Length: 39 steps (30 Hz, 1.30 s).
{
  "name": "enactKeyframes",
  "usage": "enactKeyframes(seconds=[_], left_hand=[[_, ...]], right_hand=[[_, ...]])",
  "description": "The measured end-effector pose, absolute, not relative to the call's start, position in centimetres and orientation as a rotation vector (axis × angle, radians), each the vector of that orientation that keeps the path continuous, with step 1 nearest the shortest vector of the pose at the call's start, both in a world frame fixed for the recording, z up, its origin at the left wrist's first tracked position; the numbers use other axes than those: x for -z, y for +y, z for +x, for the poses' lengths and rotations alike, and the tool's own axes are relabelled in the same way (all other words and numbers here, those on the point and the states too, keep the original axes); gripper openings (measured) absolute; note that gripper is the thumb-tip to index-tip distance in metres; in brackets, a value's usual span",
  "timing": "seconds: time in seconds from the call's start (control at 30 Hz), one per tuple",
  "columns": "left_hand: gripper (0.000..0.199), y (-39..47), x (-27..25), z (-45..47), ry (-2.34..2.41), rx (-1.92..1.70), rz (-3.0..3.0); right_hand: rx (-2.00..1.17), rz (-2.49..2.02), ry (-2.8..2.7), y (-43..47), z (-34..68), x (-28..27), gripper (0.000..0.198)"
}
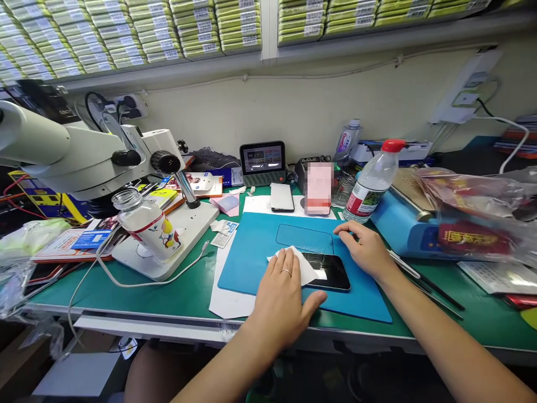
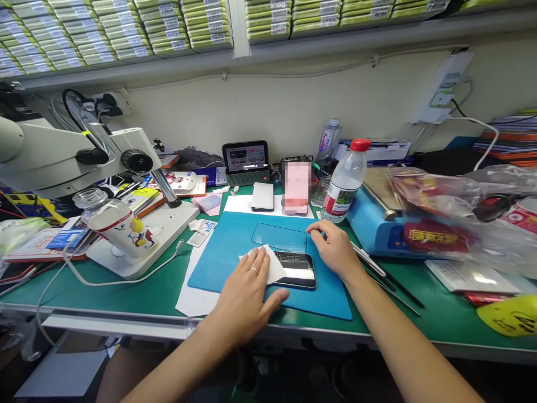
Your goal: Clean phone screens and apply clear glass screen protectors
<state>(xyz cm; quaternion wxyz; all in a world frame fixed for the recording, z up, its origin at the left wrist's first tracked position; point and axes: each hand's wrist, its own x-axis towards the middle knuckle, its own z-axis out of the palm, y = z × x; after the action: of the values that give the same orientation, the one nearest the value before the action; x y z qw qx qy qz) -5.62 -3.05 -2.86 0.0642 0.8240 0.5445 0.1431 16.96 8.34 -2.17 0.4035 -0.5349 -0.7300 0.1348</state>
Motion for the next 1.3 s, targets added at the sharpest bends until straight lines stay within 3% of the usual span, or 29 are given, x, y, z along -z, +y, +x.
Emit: enactKeyframes(seconds=[0.17,0.67,1.13,1.3], left_hand=[[0.097,-2.9,2.5,-2.0,1.533,-0.424,2.524],[0.104,-2.7,2.3,3.4,1.532,-0.408,2.562],[0.088,-6.8,3.4,-1.7,1.357,-0.523,2.624],[0.086,-6.1,3.5,-5.8,1.502,-0.499,2.569]], right_hand=[[-0.334,-1.332,-1.833,8.3,17.0,2.2,0.021],[-0.337,-1.299,-1.840,8.5,17.3,2.1,0.020],[-0.321,-1.326,-1.842,8.1,17.4,2.0,0.022],[-0.326,-1.342,-1.854,8.1,17.3,1.9,0.021]])
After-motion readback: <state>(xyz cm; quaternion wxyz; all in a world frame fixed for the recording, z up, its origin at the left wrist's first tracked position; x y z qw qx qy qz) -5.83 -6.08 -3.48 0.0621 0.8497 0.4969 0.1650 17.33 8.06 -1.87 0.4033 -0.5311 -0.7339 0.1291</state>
